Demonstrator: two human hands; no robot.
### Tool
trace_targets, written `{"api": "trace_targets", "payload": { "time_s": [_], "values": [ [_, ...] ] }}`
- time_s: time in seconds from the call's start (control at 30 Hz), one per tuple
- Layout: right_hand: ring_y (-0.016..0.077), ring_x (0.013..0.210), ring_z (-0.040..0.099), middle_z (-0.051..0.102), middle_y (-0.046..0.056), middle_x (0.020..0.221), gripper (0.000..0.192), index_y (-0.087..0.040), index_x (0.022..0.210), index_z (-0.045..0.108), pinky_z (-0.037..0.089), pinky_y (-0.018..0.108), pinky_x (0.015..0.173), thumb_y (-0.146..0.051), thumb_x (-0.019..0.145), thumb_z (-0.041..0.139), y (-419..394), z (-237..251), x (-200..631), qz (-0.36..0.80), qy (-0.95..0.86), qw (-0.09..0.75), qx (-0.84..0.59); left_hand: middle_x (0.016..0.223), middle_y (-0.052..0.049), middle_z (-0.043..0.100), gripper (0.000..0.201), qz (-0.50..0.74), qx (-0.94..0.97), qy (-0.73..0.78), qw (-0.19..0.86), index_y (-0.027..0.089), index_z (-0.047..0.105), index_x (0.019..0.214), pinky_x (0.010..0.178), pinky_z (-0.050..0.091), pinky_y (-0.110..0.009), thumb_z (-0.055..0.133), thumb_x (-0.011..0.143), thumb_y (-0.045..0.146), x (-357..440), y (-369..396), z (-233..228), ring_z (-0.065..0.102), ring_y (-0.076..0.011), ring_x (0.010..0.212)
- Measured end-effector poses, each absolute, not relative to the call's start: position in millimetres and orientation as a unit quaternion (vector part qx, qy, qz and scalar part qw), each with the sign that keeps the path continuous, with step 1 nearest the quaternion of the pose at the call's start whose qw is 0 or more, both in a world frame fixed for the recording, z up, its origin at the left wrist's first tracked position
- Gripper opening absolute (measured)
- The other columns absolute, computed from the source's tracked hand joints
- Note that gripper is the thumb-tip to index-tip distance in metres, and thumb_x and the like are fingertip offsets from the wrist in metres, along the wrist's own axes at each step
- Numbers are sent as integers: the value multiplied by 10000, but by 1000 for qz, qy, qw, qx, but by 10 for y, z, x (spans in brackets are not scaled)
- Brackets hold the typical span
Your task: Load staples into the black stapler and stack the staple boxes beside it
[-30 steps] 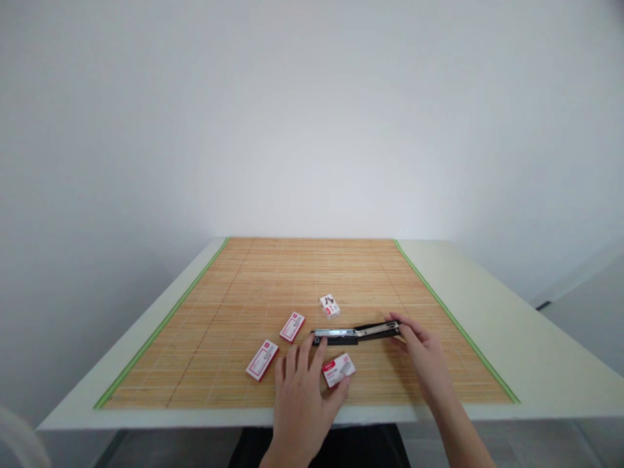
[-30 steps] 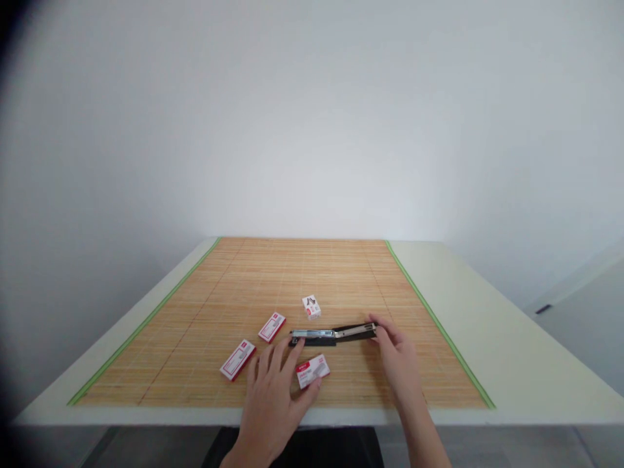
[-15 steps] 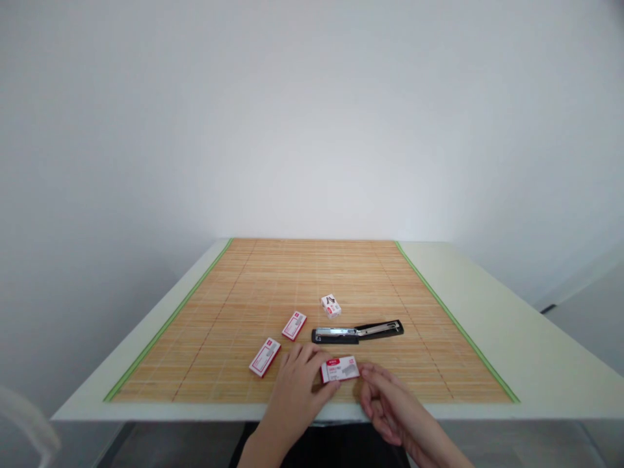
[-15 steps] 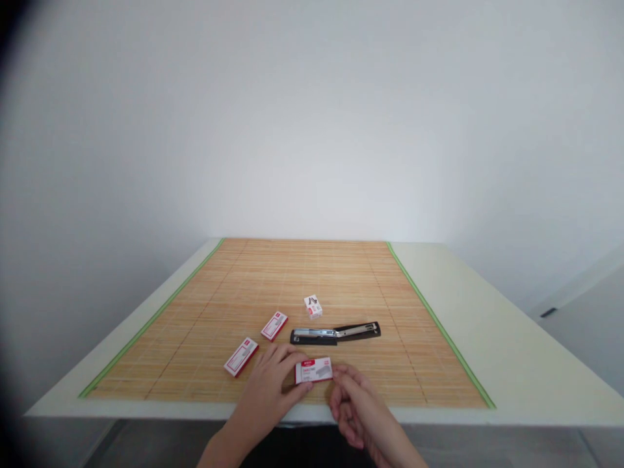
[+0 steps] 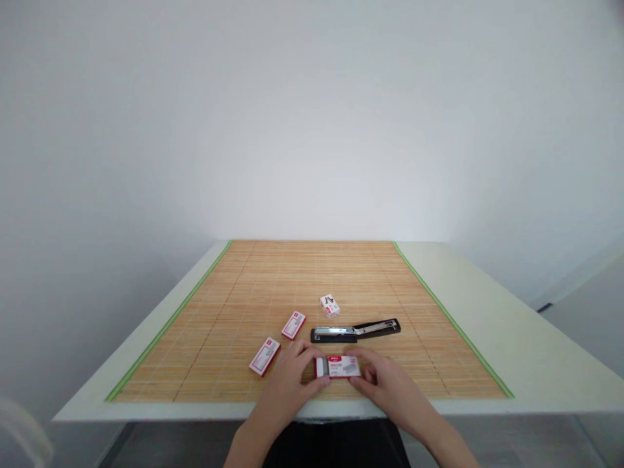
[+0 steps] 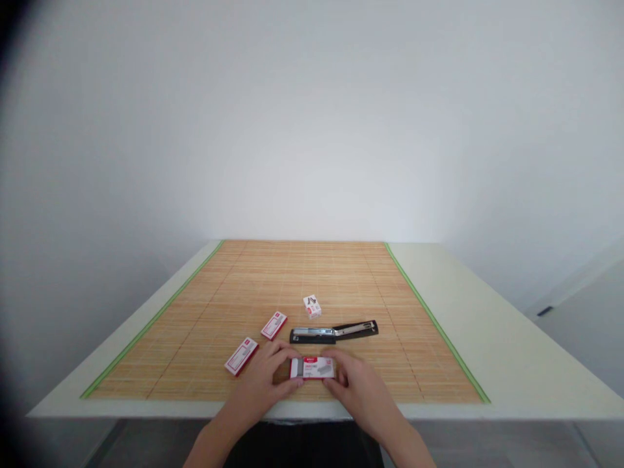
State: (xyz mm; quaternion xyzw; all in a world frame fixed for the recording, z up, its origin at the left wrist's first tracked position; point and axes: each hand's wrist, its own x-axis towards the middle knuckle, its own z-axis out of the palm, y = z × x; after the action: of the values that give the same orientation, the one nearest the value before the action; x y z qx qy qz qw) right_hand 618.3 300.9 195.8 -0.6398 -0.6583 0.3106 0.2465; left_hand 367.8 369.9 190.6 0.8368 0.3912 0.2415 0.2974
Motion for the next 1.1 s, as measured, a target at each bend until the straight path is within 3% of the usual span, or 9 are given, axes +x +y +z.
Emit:
{"api": "trace_targets", "payload": {
  "time_s": [0.13,0.3,0.5,0.73,0.93,1.1],
  "values": [
    [153,631,580,614,-53,679,450,-255,1341,643,345,260,588,-285,892,653,3035,2015,6206,299,-666,226,-645,1201,-39,640,305,257,835,398,281,294,676,1130,999,484,-409,776,851,362,3655,3685,1886,599,-275,1166],
    [176,629,598,637,-37,687,512,-228,1437,549,385,270,601,-397,955,591,3131,2072,6082,291,-637,296,-650,1468,-64,524,526,286,824,424,243,285,614,1171,1098,451,-477,876,730,401,3719,3625,1835,509,-323,1351],
    [211,702,670,721,26,738,358,-190,1226,661,444,293,662,-414,977,536,3461,2051,5730,285,-619,342,-647,1523,-84,496,524,285,830,424,223,256,601,1051,1085,449,-540,917,650,372,3803,3620,1816,512,-362,1355],
    [159,498,517,553,-55,560,303,-185,1062,673,330,248,489,-433,903,600,3724,1831,5540,338,-532,432,-645,1485,-97,518,503,293,823,423,241,249,594,1009,1071,451,-549,923,642,349,3794,3635,1808,527,-362,1332],
    [147,548,526,545,-56,569,181,-224,937,715,344,249,566,-350,929,585,3768,2055,5515,241,-619,392,-637,1489,-91,494,478,304,815,421,256,266,615,1095,1090,431,-513,884,704,317,3748,3612,1833,516,-342,1337],
    [129,569,534,588,-54,607,128,-246,904,726,305,244,582,-286,928,607,3577,2351,5647,200,-704,286,-619,1130,-26,663,408,275,827,408,272,300,660,1106,935,464,-399,857,750,316,3715,3634,1871,614,-273,1080]
  ]
}}
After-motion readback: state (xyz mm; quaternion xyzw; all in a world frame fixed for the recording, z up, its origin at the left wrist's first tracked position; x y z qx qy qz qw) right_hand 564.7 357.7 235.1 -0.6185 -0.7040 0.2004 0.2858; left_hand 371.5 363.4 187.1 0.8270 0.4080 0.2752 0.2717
